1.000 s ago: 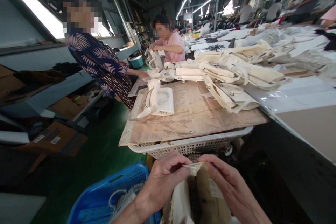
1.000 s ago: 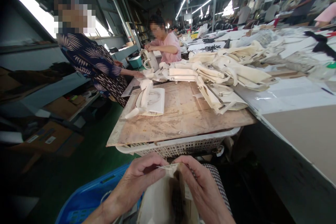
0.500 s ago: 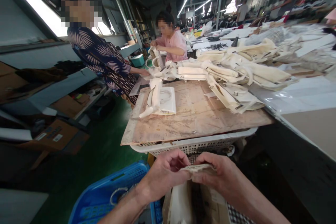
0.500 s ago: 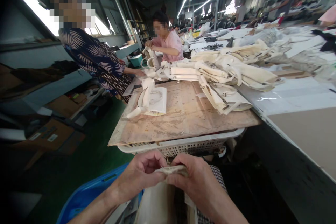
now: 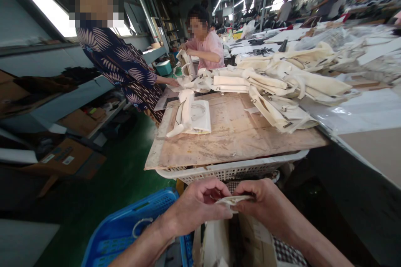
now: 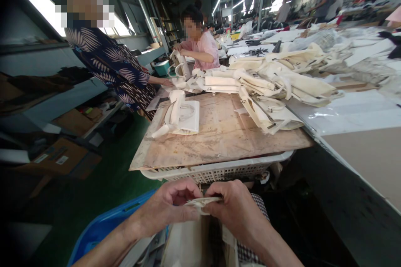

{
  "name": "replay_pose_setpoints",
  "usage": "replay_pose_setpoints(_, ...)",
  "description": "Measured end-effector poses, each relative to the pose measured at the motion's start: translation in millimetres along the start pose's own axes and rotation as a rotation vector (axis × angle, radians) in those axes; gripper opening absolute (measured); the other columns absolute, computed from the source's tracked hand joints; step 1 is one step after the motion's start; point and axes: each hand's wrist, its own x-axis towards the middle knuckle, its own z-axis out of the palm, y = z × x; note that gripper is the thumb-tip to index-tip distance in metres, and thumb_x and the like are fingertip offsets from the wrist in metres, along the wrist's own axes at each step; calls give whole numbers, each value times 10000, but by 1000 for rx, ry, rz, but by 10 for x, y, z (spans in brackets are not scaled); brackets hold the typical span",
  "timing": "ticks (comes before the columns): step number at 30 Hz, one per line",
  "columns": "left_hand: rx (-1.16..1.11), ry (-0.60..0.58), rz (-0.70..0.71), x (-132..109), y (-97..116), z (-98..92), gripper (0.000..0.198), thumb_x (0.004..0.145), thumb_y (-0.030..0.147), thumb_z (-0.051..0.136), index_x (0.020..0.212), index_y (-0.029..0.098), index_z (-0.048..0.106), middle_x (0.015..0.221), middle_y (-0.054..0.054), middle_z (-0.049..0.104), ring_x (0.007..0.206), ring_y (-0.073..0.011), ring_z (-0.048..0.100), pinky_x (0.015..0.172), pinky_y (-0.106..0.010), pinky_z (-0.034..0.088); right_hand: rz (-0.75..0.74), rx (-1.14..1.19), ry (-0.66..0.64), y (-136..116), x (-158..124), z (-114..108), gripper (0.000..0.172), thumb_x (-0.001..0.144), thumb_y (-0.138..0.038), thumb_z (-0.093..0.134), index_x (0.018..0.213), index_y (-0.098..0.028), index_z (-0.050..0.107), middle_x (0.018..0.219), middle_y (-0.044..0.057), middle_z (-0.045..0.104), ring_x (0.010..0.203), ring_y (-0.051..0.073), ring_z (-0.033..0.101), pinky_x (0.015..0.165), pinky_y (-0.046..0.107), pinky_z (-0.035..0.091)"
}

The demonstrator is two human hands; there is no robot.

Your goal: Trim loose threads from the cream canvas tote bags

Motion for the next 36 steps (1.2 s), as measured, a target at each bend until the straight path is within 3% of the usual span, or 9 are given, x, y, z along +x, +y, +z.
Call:
replay_pose_setpoints(6,295,177,183,-20,16,102,130,813,261,673,745,154,705,706,-3,583,683,-119,492,620,-229,352,-8,38,-6,18,-1,-47,101,767,-224,658,689,-170,694,575,-67,459,586,97,397,537,215,278)
replay_pose_setpoints(10,279,212,220,-28,0,161,133,806,241,654,715,155,701,696,-5,595,685,-128,511,635,-233,364,-67,106,-20,56,-52,-60,135,814,-254,665,714,-172,705,610,-54,532,620,110,462,570,215,337)
replay_pose_setpoints(15,268,255,192,-44,-1,212,125,801,230,632,715,155,682,702,-6,583,683,-136,500,640,-238,375,-214,199,58,101,-110,-23,168,874,-336,659,823,-194,733,801,9,669,767,165,601,702,251,440)
replay_pose_setpoints(26,197,54,244,62,-68,29,111,824,251,666,822,151,713,807,-29,626,770,-150,532,722,-258,398,-62,432,65,88,-136,-29,173,817,-344,679,772,-189,741,748,1,653,752,165,561,710,273,427)
replay_pose_setpoints(31,162,98,206,78,-66,69,115,797,243,664,804,130,680,780,-27,604,731,-138,518,671,-243,405,-49,371,102,112,-137,-3,226,814,-386,672,802,-173,748,760,17,675,753,172,561,710,276,428)
replay_pose_setpoints(36,251,114,51,-9,130,132,118,746,246,667,811,151,643,762,7,585,687,-119,504,614,-206,403,-42,252,152,64,-129,26,226,807,-382,656,773,-172,734,700,-4,634,674,144,512,617,243,391)
